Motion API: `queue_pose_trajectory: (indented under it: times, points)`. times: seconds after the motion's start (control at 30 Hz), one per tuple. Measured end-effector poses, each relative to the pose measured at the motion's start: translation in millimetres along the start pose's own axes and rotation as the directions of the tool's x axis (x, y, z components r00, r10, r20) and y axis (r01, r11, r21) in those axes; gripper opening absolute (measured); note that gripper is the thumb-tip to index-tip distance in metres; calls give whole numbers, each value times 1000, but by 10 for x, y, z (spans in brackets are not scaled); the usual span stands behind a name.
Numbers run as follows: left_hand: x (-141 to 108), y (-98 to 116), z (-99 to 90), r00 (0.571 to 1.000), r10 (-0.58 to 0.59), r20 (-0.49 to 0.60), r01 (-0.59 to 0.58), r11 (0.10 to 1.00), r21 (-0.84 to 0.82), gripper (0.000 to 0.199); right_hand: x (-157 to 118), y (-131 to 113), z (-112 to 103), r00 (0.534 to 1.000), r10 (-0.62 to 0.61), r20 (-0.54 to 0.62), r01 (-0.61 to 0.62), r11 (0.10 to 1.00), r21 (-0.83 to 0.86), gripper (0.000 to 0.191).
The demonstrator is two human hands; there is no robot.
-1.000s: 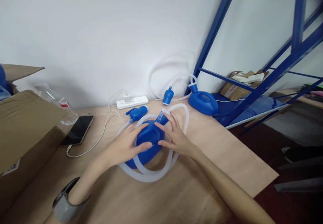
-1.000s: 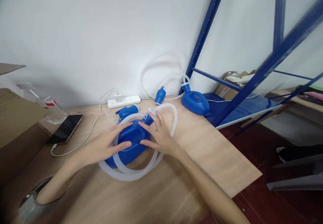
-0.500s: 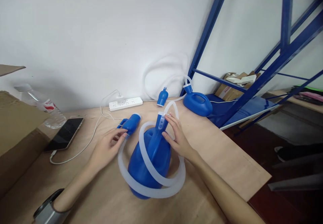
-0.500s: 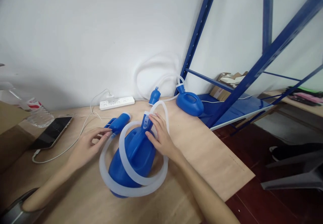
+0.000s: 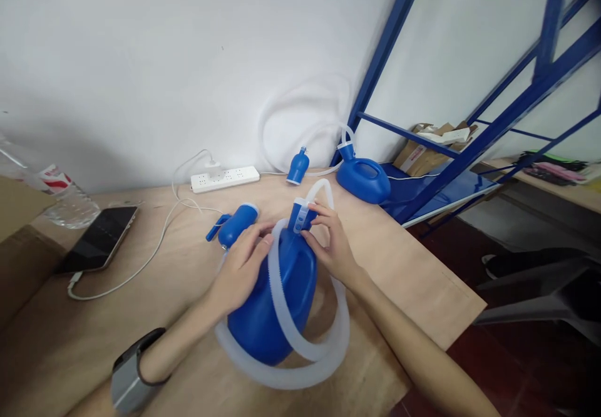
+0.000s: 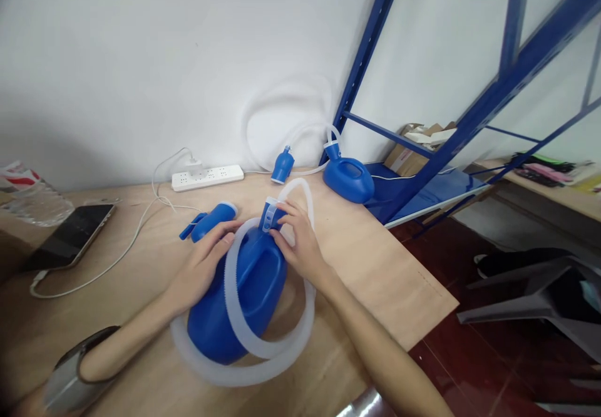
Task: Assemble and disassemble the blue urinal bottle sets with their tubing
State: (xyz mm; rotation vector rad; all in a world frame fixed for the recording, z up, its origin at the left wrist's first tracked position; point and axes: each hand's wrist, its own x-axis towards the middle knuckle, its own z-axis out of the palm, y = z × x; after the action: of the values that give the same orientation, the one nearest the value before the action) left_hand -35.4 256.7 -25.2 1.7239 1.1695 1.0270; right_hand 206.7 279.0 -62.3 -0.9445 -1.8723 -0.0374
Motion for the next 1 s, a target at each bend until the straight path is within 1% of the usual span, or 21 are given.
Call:
queue_pose_trajectory:
  times: [0.07, 0.13, 0.2, 0.3, 0.37, 0.4, 0.47, 0.6, 0.67, 0.73, 0.8, 0.83, 0.9, 1.0]
  points:
    - [-123, -25, 64, 997, 72, -10, -71, 996, 60, 48, -12, -16, 12, 996, 83, -26, -81, 995, 59, 15]
    - [-217, -41, 116, 989, 146, 30, -149, 981, 127, 53, -4, -54, 5, 979, 202, -26, -197, 972, 128, 16]
    - [-277, -39, 155, 977, 194, 88, -208, 959, 193, 61, 25, -106, -18, 942, 335, 26, -331, 912, 242, 20]
    - [-324, -13, 203, 952, 258, 164, -296, 913, 281, 72, 101, -171, -64, 861, 489, 143, -504, 781, 369, 28]
    - [-352, -3, 238, 931, 308, 197, -358, 876, 323, 79, 164, -177, -98, 822, 542, 173, -563, 730, 388, 29]
    - [-367, -5, 259, 920, 332, 207, -385, 860, 335, 82, 196, -167, -117, 812, 556, 179, -577, 717, 391, 30]
    - [-398, -29, 304, 903, 372, 216, -427, 836, 346, 83, 258, -131, -158, 802, 561, 206, -594, 708, 383, 36]
    - [-430, -126, 399, 882, 418, 217, -471, 802, 367, 82, 370, -90, -234, 782, 525, 335, -616, 733, 288, 47]
    - [-434, -166, 445, 874, 441, 202, -485, 785, 386, 84, 418, -118, -247, 779, 510, 365, -606, 761, 230, 48]
    - [-444, -182, 486, 861, 475, 180, -504, 756, 418, 90, 465, -169, -248, 787, 481, 388, -575, 799, 175, 49]
    - [-463, -175, 508, 835, 523, 172, -539, 711, 451, 95, 516, -228, -257, 782, 442, 440, -546, 826, 139, 49]
    - [-472, -165, 509, 819, 547, 175, -559, 690, 460, 95, 545, -257, -271, 772, 425, 473, -537, 834, 127, 49]
    - [-485, -146, 489, 786, 588, 192, -602, 657, 454, 85, 609, -309, -323, 743, 398, 538, -520, 849, 90, 48]
    - [-473, -138, 432, 754, 627, 196, -644, 646, 411, 57, 710, -374, -435, 699, 347, 625, -450, 893, 7, 43]
